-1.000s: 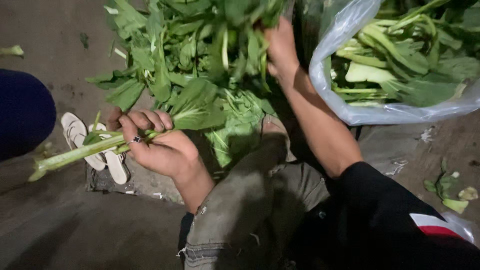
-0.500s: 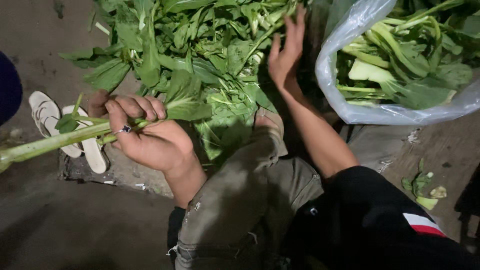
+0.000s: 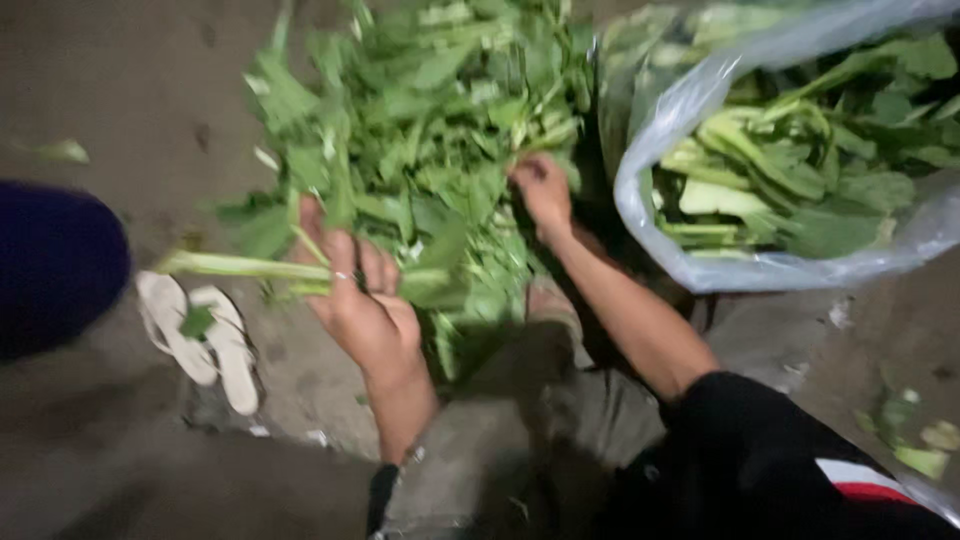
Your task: The person sits on the floor sorting piles of leafy green vegetables, picking up individual stalks, stripping off leaves and bad parts by hand, and placing the trimmed stalks into a plastic-lined basket beside them. Discarded leaves accumulate on the floor as they work through the pile.
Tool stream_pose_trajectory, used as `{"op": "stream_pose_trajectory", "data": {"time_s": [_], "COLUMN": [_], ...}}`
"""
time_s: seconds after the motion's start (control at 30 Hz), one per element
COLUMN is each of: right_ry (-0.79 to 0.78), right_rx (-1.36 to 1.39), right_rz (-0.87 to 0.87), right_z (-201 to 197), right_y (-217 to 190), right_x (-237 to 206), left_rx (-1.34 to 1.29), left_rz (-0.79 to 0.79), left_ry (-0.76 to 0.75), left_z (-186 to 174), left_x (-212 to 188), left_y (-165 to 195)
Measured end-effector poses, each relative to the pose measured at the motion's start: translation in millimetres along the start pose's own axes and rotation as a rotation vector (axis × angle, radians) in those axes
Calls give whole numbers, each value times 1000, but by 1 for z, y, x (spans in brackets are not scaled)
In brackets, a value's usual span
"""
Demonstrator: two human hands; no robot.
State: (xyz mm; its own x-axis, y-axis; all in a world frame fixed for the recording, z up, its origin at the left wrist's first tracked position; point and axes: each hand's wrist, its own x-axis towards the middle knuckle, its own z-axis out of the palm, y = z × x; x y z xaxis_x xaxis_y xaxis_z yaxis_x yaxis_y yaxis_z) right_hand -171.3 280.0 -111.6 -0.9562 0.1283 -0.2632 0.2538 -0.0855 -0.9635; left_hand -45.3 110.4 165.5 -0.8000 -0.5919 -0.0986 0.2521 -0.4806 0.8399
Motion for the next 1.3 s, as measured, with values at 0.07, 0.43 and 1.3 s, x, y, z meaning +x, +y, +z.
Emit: {"op": "stream_pose_trajectory", "data": {"time_s": [0.07, 0.43, 1.3], "right_ry": [-43, -328, -188], "right_rx": [95, -600, -197], "right_rz": [1, -1040, -331], "right_z": [11, -5, -44], "right_y": [-24, -207, -149], "right_x": [-24, -176, -99], "left_rx": [13, 167, 21], "left_rz": [-81, -114, -253], "left_ry": [-43, -299, 7], "left_z": [-2, 4, -1], "left_x": [5, -3, 14], "left_y": [-6, -34, -42]}}
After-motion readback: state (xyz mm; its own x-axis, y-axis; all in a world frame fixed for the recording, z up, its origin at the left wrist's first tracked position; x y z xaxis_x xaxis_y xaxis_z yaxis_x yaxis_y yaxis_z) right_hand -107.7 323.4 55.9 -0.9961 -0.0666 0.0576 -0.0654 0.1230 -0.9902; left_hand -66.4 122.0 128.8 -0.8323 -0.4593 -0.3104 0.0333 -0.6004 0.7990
